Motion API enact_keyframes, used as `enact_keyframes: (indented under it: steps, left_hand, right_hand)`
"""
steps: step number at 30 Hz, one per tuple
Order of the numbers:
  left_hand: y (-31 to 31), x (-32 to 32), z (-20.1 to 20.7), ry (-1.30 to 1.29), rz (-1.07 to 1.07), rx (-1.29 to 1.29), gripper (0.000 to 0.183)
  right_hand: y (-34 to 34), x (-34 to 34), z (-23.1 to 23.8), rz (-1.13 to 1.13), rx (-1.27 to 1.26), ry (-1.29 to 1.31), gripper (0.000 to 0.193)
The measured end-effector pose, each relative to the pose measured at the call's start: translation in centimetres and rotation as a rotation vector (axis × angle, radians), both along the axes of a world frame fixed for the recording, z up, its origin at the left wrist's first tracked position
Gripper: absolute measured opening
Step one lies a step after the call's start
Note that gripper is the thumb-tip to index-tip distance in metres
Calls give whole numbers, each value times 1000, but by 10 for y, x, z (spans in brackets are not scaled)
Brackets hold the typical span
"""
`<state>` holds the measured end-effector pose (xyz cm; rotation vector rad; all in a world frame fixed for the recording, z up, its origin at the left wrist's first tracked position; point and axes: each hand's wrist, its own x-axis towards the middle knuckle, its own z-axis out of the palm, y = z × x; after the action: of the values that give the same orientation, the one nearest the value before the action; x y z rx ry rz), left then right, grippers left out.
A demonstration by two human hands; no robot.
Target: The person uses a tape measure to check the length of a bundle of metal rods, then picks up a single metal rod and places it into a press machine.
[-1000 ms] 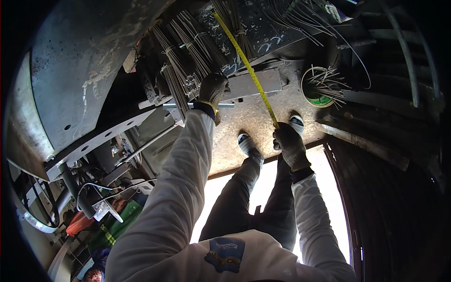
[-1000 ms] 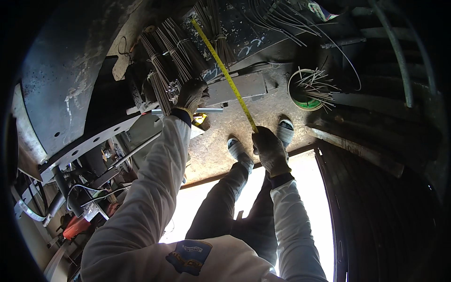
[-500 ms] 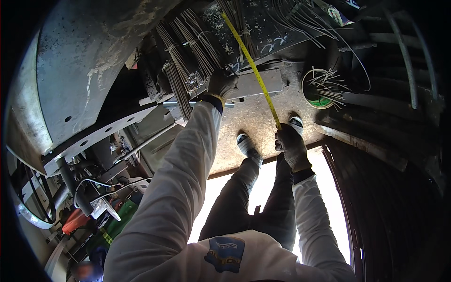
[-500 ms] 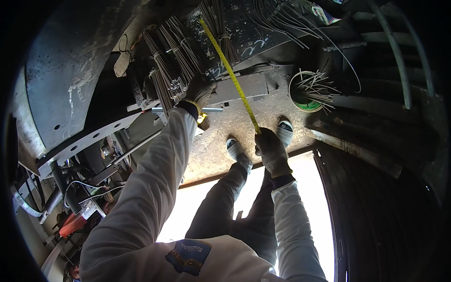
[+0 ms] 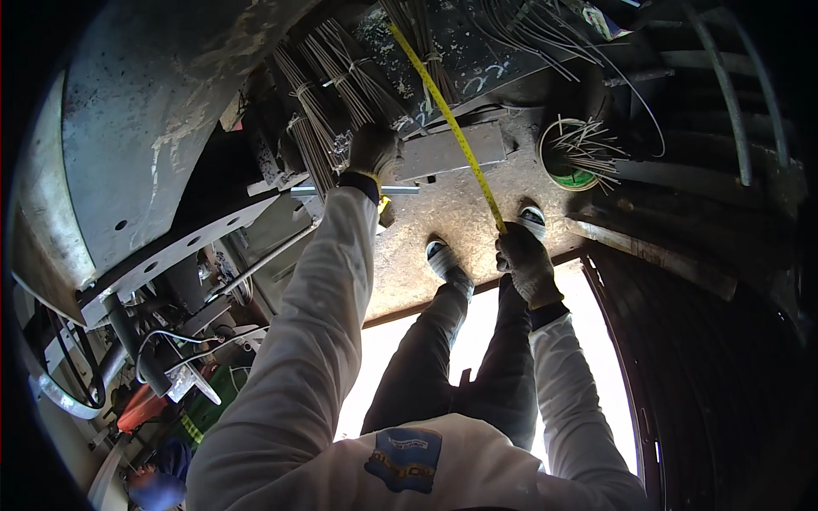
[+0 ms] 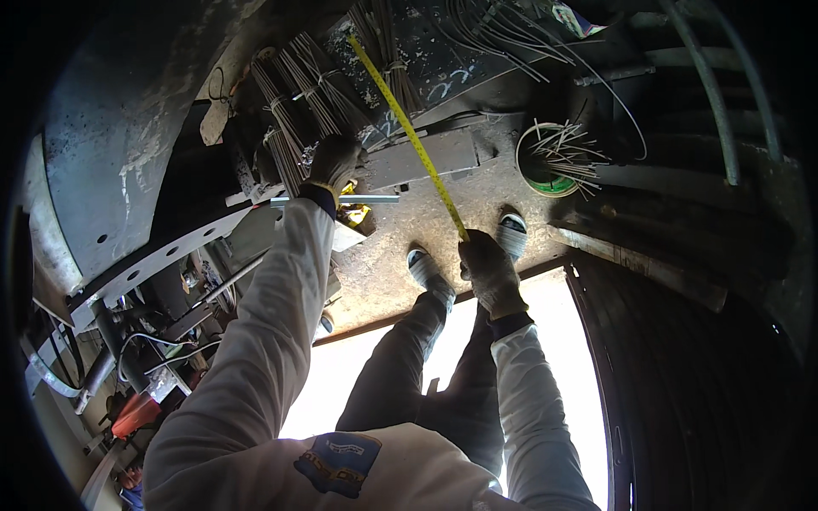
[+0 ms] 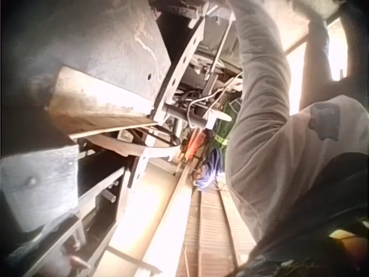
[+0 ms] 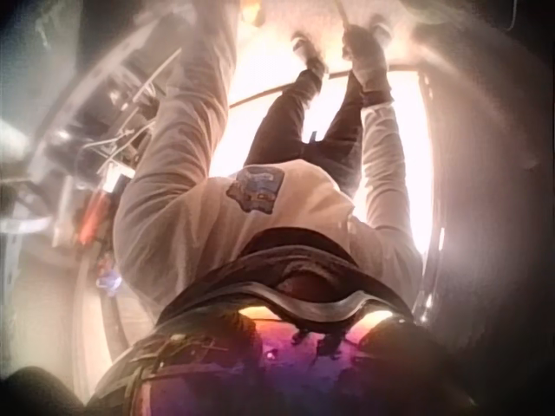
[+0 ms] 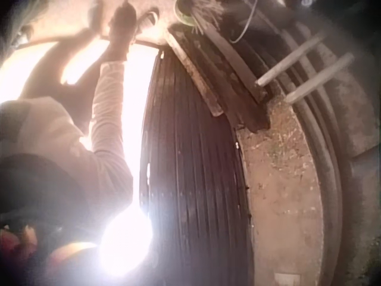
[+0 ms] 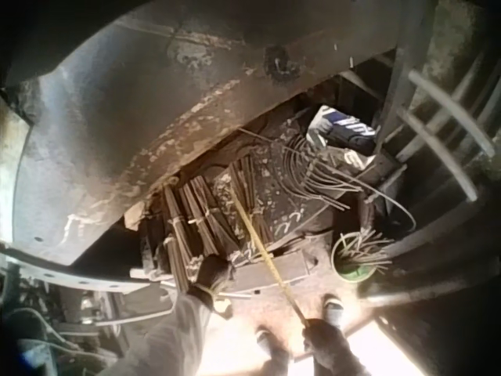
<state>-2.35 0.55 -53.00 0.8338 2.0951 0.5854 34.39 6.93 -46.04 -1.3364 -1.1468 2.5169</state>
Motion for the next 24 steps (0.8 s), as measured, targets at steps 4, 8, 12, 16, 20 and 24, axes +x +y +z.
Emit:
enact_keyframes:
  steps: [4,8,12,16,20,24]
  left_hand:
    - [6,50,3,678,-591,219,16]
    - [13,93,8,-468,635,220,8]
    - [41,99,27,-790,842,103,17]
    - [55,101,16,-1095,884,282,12]
    - [68,100,1,-1112,878,264,10]
    - [60,93,-18,-1072,909,378,14]
  right_hand:
    - [5,2,-14,15,0,-26,18]
    - [4,2,-17,-40,-130,-30,16]
    - [8,7,-13,-138,-213,-13,14]
    - [9,3,-9,-134,-246,-16,14]
    - [10,6,-8,-138,-204,-35,16]
    - [9,7,-4,-151,-175,-70,19]
